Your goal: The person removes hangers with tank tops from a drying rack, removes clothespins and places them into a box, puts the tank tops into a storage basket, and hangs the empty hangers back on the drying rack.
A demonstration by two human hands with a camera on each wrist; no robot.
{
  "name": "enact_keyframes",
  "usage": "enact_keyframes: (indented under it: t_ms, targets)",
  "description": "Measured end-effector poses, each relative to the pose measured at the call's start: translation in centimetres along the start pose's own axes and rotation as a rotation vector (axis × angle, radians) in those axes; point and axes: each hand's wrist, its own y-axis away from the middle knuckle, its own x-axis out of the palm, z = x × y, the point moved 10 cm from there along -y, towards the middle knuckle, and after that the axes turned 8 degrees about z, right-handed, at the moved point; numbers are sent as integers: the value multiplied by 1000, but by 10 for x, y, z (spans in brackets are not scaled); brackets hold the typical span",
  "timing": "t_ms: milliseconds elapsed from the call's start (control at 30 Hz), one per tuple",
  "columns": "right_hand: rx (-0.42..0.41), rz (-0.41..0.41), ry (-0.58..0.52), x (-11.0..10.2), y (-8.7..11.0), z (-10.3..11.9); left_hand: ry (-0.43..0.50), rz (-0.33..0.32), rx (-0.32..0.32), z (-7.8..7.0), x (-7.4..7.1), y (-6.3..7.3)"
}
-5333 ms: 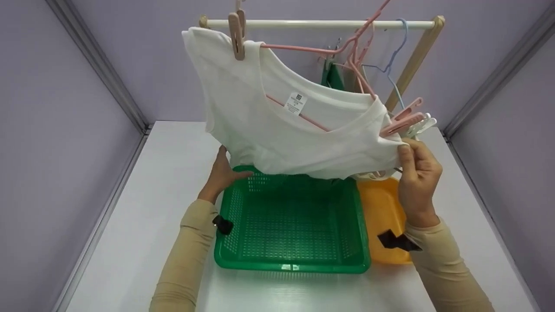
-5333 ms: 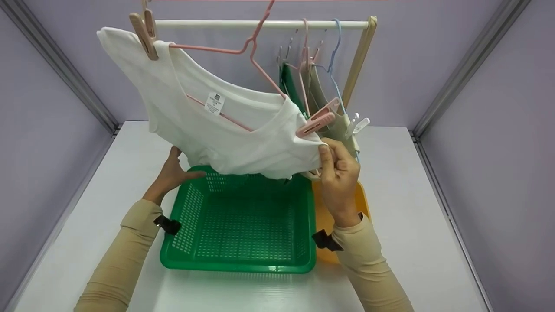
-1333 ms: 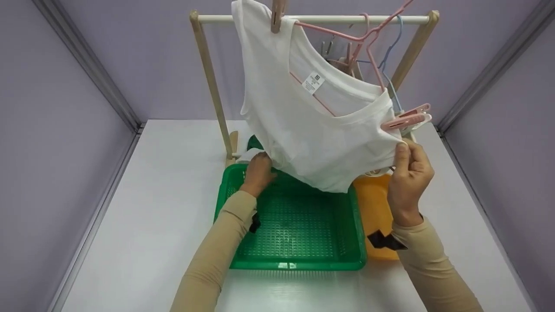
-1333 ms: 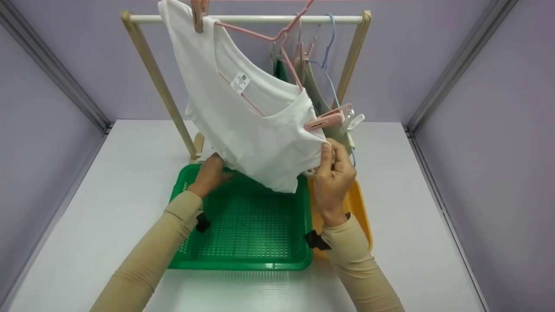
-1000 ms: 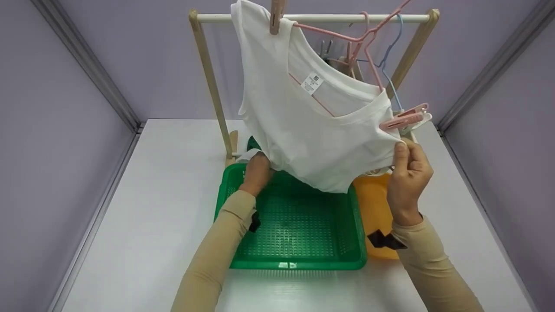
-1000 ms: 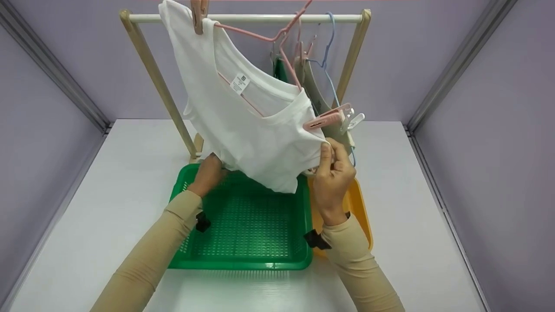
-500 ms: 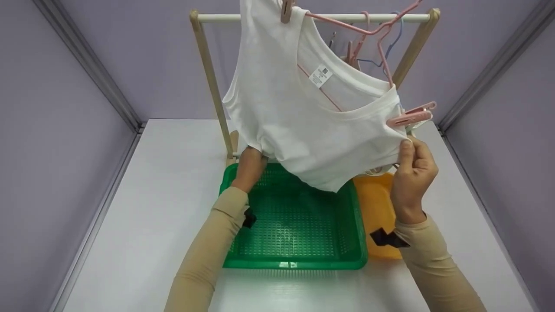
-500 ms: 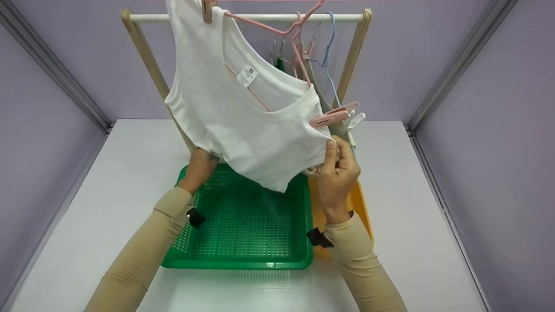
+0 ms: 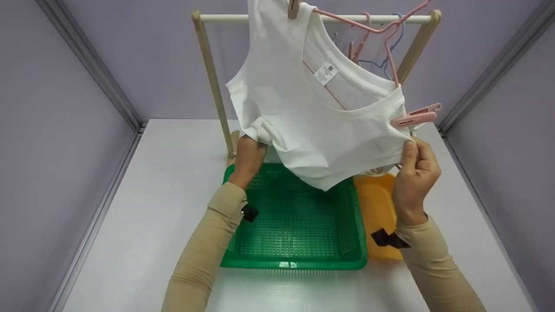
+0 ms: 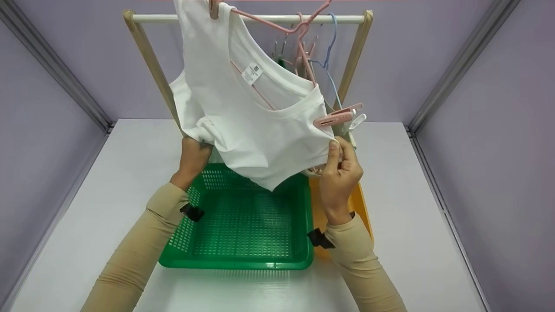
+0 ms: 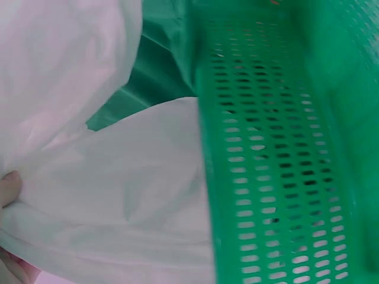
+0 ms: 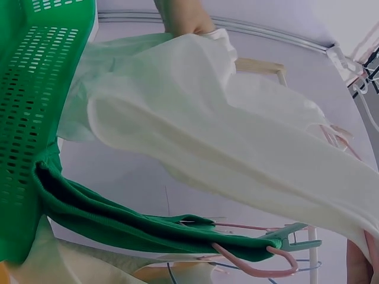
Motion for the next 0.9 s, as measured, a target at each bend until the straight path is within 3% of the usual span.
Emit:
enact_keyframes:
  t_ms: [300,667,900]
  targets:
    - [5,11,49,-4,0,-3,96,-45,-5,-19,-15,0]
    - [4,40,18,-2,-4,-1,199,-89,84,-52,-40,6]
    - [-6,93,47,3,-4,1,223,-24,26,-52,-36,16]
